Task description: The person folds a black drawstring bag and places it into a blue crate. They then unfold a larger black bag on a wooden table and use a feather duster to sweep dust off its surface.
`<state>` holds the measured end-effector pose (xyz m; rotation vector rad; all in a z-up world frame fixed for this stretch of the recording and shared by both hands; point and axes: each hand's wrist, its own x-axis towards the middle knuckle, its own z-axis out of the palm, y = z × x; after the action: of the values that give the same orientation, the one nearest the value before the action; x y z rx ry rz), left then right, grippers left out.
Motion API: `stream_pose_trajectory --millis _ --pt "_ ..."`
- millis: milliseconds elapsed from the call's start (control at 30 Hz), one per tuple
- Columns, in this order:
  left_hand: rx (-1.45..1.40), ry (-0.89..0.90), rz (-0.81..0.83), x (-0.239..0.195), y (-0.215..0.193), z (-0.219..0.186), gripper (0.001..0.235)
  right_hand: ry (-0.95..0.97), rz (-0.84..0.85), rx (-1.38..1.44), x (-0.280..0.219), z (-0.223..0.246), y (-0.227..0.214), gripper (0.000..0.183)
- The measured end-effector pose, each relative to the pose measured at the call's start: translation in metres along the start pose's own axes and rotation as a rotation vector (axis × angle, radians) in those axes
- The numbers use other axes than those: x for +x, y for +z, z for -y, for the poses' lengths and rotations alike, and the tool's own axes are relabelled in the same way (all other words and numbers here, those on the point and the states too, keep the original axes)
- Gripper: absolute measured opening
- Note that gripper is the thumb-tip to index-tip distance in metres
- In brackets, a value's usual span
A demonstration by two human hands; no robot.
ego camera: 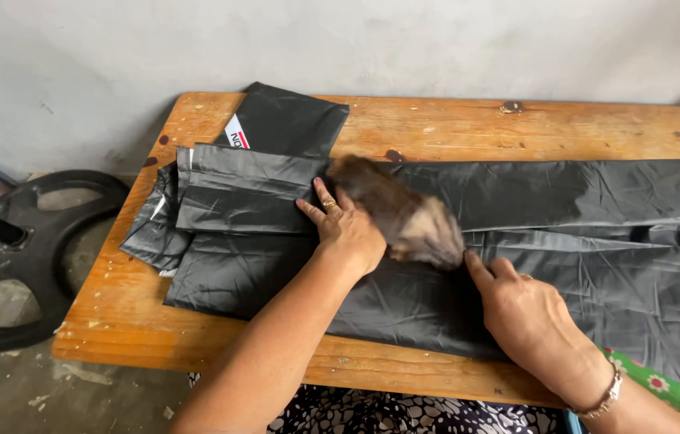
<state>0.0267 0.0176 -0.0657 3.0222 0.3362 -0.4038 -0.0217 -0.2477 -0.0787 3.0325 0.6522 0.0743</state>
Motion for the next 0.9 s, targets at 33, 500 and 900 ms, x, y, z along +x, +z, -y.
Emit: stream_pose_trajectory --millis 33,500,900 --pt "0.05 0.014 -0.046 0.001 0.002 0.001 0.063 0.021 0.006 -0.031 -0.001 -0.004 -0.001 0.071" --pt "-0.047 0.661 -0.304 -0.029 0.009 -0.039 0.036 0.199 -0.176 0.371 0.012 -0.079 -0.058 0.041" --pt "-0.011 0.531 -0.069 -0.051 -0.02 -0.052 0.07 0.079 -0.038 0.276 0.178 -0.072 0.0 0.057"
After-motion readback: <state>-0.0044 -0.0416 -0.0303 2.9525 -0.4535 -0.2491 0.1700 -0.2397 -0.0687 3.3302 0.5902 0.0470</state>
